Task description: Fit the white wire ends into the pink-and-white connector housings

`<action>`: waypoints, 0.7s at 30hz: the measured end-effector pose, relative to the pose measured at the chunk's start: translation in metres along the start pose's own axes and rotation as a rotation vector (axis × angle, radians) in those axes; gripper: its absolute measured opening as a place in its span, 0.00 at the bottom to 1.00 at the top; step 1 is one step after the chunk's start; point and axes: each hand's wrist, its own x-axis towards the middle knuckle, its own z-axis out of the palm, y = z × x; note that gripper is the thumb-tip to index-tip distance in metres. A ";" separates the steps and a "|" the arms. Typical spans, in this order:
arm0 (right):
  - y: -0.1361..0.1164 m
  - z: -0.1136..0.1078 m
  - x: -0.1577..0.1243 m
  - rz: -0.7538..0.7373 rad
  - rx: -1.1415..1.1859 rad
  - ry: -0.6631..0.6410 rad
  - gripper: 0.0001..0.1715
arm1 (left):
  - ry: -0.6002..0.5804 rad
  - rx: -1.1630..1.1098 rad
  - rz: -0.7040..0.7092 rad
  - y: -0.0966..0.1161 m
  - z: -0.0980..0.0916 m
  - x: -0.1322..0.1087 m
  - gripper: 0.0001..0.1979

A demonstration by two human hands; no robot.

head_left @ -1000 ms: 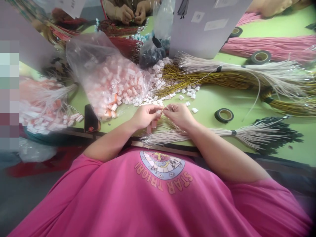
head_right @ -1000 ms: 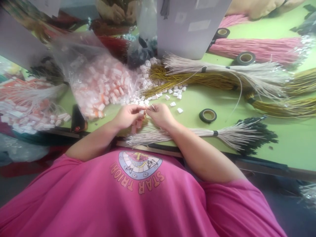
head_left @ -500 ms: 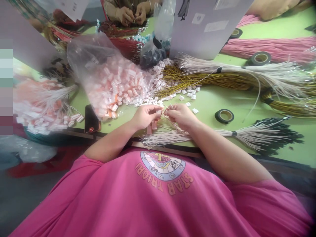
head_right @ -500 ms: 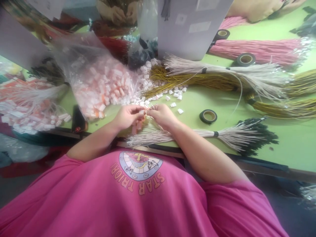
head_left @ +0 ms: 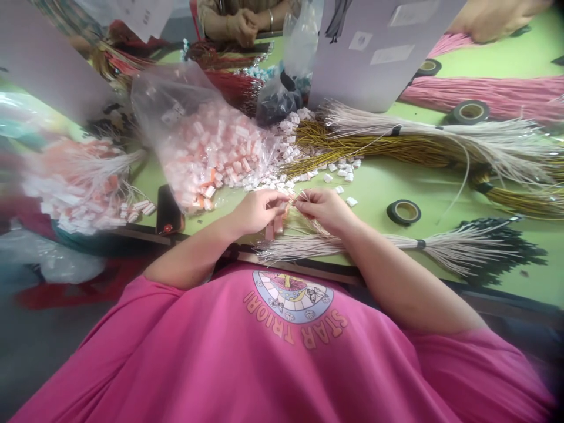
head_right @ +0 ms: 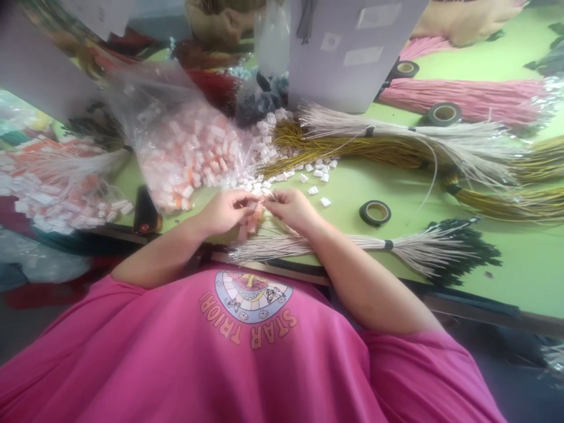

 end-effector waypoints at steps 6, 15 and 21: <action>0.000 0.001 0.002 -0.050 0.176 0.147 0.11 | 0.346 0.574 -0.086 -0.044 -0.053 0.020 0.12; -0.006 0.006 -0.004 -0.087 0.080 0.205 0.05 | 0.373 0.654 -0.165 -0.063 -0.058 0.033 0.04; -0.010 0.008 -0.008 -0.145 -0.054 0.215 0.06 | 0.313 -0.156 -0.069 -0.024 -0.047 0.002 0.15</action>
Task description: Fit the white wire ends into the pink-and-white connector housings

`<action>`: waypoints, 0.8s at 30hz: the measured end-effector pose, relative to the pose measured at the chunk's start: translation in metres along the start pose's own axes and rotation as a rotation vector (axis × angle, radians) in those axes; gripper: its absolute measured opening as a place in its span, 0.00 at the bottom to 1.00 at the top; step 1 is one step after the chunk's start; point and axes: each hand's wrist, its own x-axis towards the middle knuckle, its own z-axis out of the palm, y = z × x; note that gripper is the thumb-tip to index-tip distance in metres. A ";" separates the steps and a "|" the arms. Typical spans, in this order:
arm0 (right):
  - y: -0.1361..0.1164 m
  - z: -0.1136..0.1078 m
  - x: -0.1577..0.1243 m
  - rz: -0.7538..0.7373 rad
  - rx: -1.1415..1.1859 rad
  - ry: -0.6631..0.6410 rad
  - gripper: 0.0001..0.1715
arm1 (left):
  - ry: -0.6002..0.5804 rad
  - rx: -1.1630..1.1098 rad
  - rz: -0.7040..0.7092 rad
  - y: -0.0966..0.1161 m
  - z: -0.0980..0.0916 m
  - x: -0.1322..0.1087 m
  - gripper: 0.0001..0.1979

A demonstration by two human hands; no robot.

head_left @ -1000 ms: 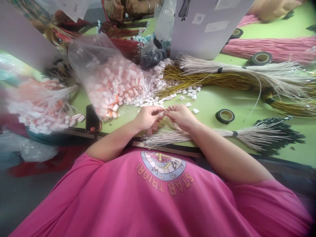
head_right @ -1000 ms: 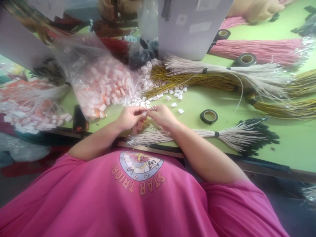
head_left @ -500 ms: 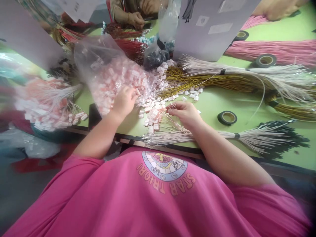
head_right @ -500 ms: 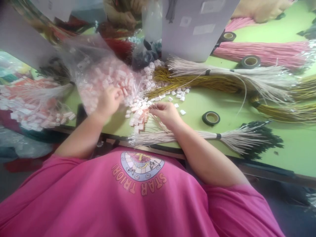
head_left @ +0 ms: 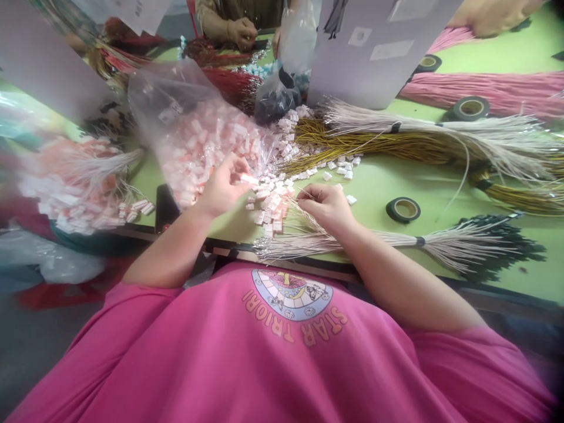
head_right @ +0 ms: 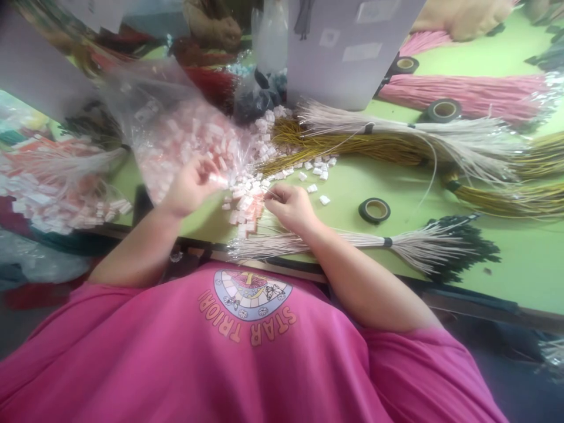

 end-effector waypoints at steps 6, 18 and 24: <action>0.002 0.003 -0.004 -0.076 -0.082 -0.009 0.12 | -0.322 -0.719 -0.296 0.016 0.033 -0.025 0.13; -0.004 0.005 -0.007 -0.110 -0.193 0.092 0.10 | -0.418 -0.781 -0.380 0.016 0.050 -0.026 0.22; 0.000 0.008 -0.008 -0.155 -0.228 0.146 0.10 | -0.454 -0.721 -0.360 0.020 0.052 -0.027 0.19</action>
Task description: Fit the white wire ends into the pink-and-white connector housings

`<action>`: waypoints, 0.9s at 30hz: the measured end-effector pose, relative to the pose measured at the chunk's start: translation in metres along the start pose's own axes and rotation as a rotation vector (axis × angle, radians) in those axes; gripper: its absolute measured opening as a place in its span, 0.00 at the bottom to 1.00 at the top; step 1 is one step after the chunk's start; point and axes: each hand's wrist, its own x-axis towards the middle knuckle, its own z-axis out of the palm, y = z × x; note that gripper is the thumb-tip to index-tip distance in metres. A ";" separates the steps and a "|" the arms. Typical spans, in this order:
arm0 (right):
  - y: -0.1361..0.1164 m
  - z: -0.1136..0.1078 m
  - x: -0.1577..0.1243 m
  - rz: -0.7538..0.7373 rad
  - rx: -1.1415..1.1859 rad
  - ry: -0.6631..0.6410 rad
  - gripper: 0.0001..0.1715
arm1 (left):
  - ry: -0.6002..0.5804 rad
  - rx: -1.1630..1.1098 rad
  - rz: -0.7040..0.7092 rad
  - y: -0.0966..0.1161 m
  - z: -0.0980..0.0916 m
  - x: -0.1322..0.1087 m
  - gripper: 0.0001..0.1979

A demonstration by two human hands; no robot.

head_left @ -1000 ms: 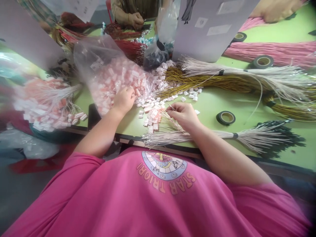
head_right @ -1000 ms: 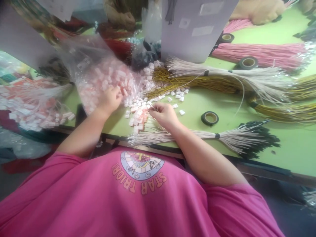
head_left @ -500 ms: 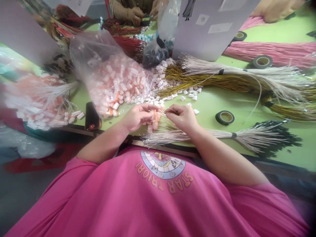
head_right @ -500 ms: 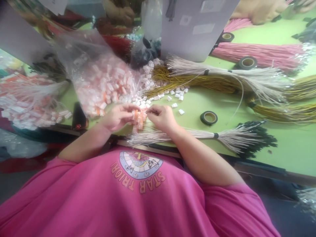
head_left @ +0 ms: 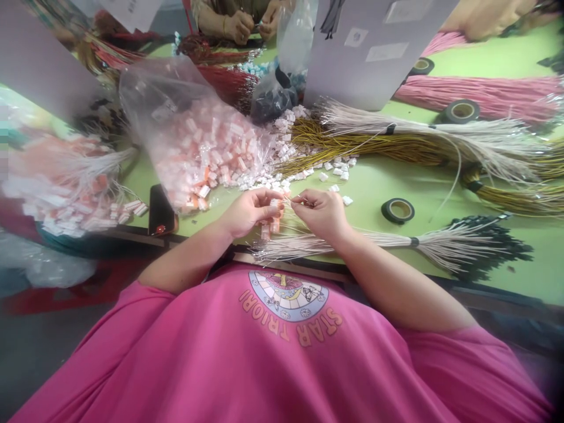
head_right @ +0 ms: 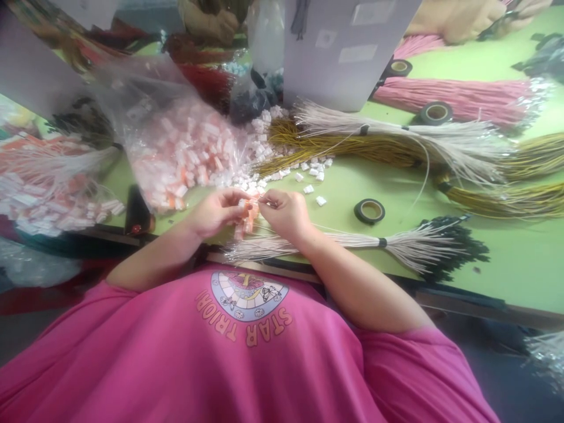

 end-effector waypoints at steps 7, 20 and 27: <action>-0.002 0.000 -0.001 0.036 -0.021 -0.004 0.09 | 0.096 0.047 -0.003 0.001 0.003 -0.001 0.15; 0.000 0.004 -0.002 0.124 0.052 -0.124 0.10 | 0.122 0.198 0.020 -0.009 0.011 0.002 0.15; 0.010 -0.009 0.014 0.039 0.219 -0.087 0.09 | 0.371 1.056 0.268 0.021 -0.038 -0.007 0.14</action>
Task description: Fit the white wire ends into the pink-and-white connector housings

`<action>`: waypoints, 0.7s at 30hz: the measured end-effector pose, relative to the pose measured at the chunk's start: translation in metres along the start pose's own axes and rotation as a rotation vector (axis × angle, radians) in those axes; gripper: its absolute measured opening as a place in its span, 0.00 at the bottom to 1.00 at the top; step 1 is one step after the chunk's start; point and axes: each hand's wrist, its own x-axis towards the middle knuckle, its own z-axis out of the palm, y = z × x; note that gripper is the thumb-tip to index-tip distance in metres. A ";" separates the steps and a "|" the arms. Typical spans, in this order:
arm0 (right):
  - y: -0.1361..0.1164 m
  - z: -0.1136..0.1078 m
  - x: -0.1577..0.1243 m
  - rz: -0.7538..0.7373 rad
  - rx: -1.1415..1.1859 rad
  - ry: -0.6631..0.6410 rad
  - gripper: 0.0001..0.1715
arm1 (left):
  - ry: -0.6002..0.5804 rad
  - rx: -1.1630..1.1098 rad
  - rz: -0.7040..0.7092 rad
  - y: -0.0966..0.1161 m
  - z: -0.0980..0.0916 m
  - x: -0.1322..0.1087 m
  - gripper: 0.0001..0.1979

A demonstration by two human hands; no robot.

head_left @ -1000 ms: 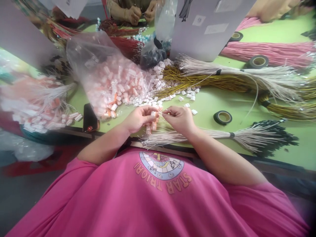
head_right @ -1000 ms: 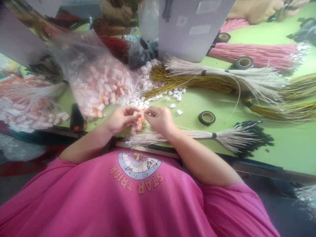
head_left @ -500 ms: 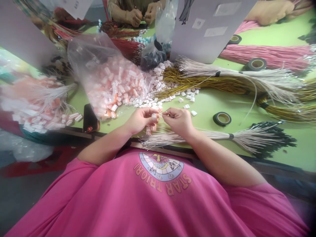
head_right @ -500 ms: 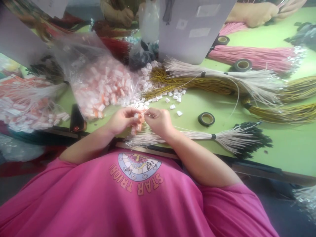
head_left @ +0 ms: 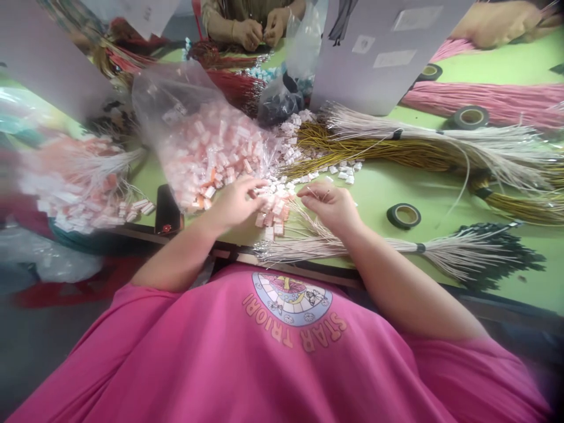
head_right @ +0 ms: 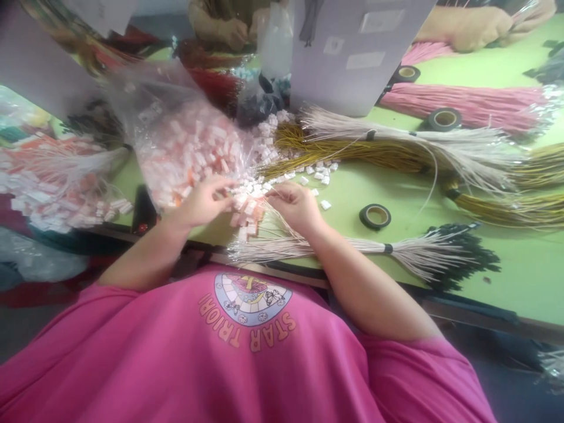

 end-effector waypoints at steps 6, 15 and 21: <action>0.008 -0.001 0.002 0.256 0.277 -0.003 0.12 | 0.246 0.460 -0.235 -0.056 -0.016 0.021 0.11; 0.008 0.001 0.001 0.281 0.212 -0.139 0.07 | 0.149 0.161 -0.112 -0.053 -0.019 0.016 0.12; -0.001 0.001 -0.001 0.295 0.121 -0.123 0.05 | -0.030 -0.336 0.025 0.004 0.001 0.001 0.09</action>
